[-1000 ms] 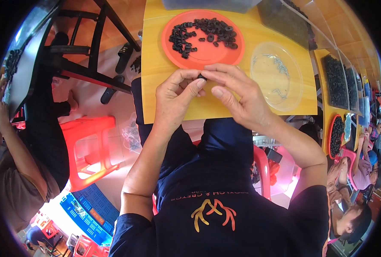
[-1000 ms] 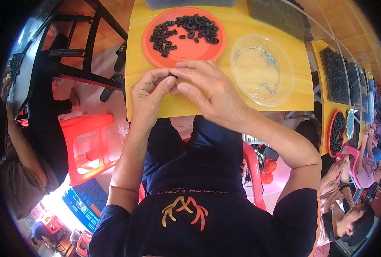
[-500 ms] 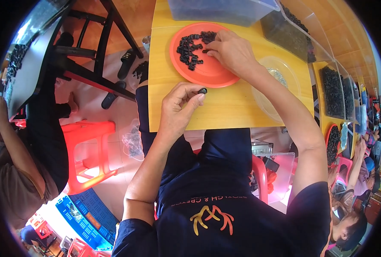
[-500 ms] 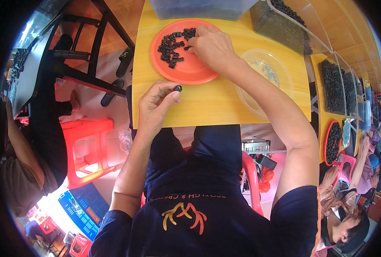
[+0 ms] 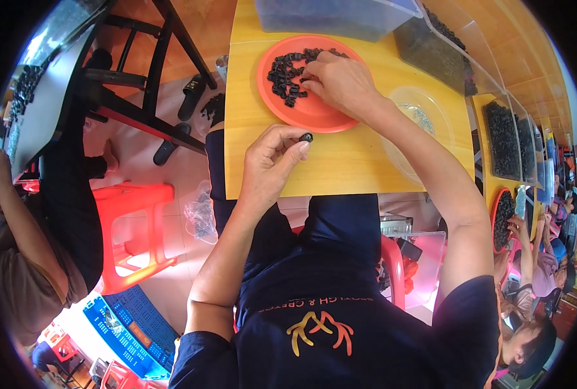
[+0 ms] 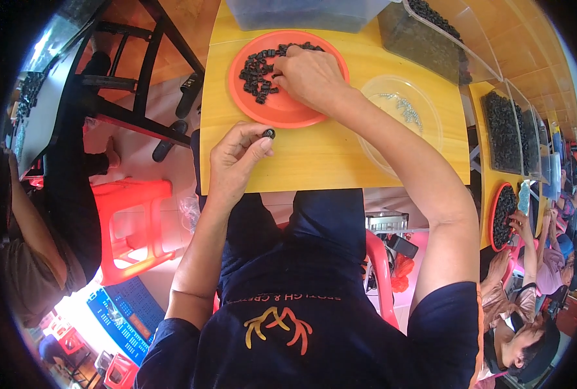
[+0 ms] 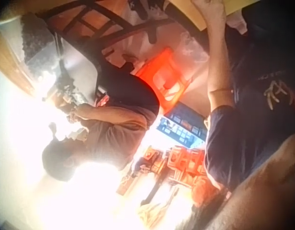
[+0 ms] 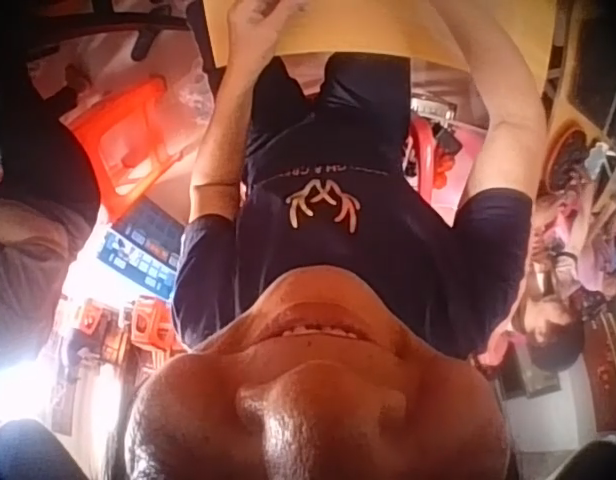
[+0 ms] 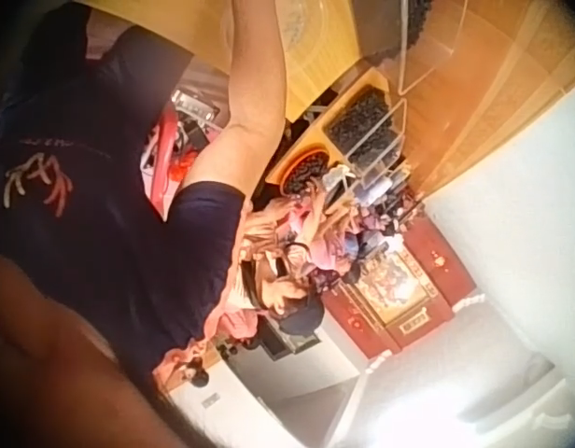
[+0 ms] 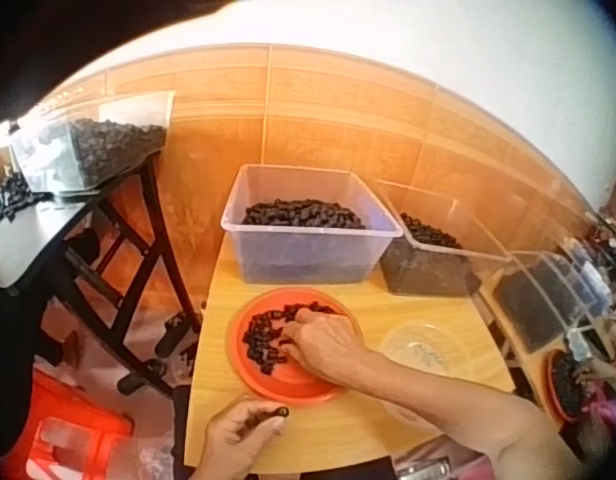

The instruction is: The person assembles small black plastic parts by hand, inserting metal inserts into them.

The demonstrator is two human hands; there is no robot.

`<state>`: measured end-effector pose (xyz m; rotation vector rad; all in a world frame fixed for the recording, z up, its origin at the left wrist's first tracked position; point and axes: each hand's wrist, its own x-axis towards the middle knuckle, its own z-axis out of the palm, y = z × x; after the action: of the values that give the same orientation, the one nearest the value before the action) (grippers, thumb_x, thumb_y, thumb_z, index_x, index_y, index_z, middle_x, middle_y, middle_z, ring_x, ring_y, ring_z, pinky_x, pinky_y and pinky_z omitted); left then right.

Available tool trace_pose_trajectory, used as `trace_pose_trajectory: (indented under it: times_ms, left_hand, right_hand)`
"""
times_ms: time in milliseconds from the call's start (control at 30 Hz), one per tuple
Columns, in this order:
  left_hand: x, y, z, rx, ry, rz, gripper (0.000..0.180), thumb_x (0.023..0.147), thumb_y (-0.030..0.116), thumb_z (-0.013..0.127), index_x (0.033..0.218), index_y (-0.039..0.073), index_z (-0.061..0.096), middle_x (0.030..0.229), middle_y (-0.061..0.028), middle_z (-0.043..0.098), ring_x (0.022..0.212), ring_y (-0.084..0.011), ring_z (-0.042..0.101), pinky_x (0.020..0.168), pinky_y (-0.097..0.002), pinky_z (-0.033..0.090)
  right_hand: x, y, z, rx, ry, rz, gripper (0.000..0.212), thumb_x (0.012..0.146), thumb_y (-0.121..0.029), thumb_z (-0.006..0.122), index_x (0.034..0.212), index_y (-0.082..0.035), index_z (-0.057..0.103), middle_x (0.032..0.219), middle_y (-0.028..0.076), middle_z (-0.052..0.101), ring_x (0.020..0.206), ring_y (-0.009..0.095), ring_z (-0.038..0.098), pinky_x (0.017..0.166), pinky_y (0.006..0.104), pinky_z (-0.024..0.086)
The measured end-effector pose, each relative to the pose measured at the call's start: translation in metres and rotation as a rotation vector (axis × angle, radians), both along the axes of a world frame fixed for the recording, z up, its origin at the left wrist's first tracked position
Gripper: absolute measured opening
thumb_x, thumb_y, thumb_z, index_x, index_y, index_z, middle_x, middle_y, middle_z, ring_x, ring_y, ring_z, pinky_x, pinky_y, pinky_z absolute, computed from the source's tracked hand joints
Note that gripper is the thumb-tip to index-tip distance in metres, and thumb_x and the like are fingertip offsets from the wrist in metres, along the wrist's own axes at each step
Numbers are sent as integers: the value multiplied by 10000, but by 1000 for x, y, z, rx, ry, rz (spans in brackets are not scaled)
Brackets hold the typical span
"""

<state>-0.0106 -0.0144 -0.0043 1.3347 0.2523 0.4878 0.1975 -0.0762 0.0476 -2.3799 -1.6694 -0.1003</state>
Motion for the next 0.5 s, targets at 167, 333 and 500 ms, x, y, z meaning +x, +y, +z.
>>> trace_pose_trajectory:
  times_ms: [167,333,500]
  left_hand:
    - [-1,0,2,-18,-24,4,159,945,49,644,1092,-10,638,954,-33,653,811,-105,622,751,-247,508]
    - [-1,5,5,-82,-26,13,175,952,59,633,1108,-18,627,993,-85,681,800,-133,645,741,-263,515]
    - [0,8,8,-143,-25,2,187,941,47,640,1112,-26,622,971,-118,689,783,-149,651,725,-268,515]
  right_hand:
    - [-1,0,2,-17,41,-5,182,867,-197,663,960,-43,689,959,130,667,899,326,654,794,441,521]
    - [4,-10,8,-24,244,17,145,871,-128,663,964,-17,649,922,98,671,851,232,664,758,357,524]
    - [-15,-42,44,83,1149,101,149,922,-161,683,1022,-58,644,908,-39,620,819,56,567,708,230,466]
